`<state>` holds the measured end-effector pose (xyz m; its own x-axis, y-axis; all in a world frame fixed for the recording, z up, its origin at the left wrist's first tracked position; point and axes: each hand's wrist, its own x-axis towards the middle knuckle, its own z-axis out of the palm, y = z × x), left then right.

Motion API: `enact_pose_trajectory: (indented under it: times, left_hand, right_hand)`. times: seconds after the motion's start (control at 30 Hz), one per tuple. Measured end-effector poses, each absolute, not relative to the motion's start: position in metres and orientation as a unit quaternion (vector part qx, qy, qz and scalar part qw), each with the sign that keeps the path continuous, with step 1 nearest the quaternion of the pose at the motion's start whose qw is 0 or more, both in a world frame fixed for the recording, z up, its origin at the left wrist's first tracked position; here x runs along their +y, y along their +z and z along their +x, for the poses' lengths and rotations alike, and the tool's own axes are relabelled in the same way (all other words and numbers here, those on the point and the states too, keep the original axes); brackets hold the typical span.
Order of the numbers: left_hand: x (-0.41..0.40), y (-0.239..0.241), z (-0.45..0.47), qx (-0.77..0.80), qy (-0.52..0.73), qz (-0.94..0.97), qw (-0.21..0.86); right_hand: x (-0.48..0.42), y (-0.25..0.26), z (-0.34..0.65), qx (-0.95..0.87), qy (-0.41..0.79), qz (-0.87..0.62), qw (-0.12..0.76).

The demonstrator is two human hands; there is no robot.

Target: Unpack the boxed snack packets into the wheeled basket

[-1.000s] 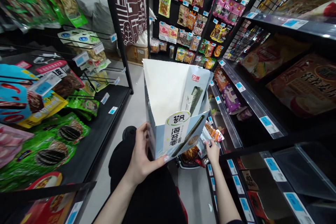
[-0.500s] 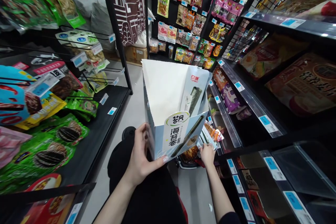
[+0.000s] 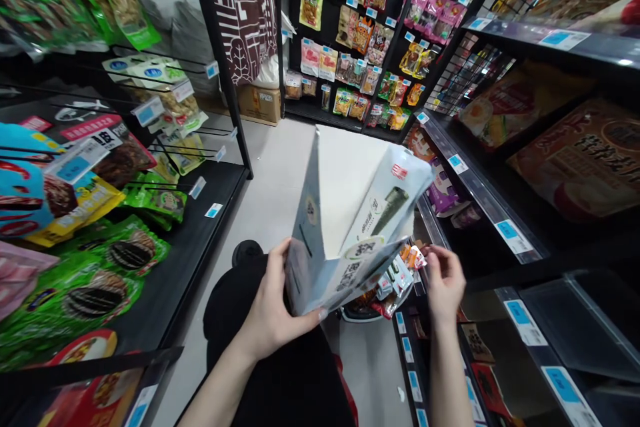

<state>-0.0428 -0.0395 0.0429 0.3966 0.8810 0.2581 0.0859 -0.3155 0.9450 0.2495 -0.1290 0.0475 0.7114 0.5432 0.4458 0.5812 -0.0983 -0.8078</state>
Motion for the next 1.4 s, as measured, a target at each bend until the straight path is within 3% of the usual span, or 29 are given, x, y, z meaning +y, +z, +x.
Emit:
enact_pose_trajectory:
  times: [0.07,0.13,0.4,0.53,0.7,0.83,0.9,1.1,1.4]
  left_hand:
    - [-0.042,0.044,-0.044,0.363,0.394,0.729,0.425]
    - [-0.044,0.049,-0.043,0.361,0.377,0.762,0.383]
    - [-0.047,0.071,-0.035,0.292,0.335,0.852,0.277]
    - [-0.047,0.070,-0.033,0.287,0.317,0.864,0.266]
    - [-0.047,0.068,-0.035,0.329,0.316,0.840,0.292]
    - [-0.044,0.064,-0.037,0.390,0.357,0.766,0.366]
    - [-0.042,0.060,-0.037,0.398,0.404,0.711,0.416]
    - [-0.036,0.057,-0.037,0.315,0.531,0.549,0.564]
    - [-0.035,0.054,-0.037,0.321,0.539,0.557,0.545]
  right_hand:
    - [-0.136,0.095,0.233,-0.410,-0.048,-0.661,0.626]
    - [-0.139,0.134,0.220,-0.467,-0.043,-0.619,0.630]
    - [-0.131,0.176,0.210,-0.518,-0.142,-0.738,0.408]
    - [-0.134,0.183,0.204,-0.555,-0.152,-0.720,0.388]
    - [-0.140,0.197,0.202,-0.431,-0.130,-0.681,0.577]
    - [-0.154,0.205,0.237,-0.290,-0.192,-0.537,0.769]
    - [-0.167,0.199,0.270,-0.237,-0.164,-0.481,0.828]
    - [-0.191,0.141,0.328,-0.176,0.083,-0.467,0.863]
    - [-0.178,0.065,0.281,-0.157,0.249,-0.295,0.909]
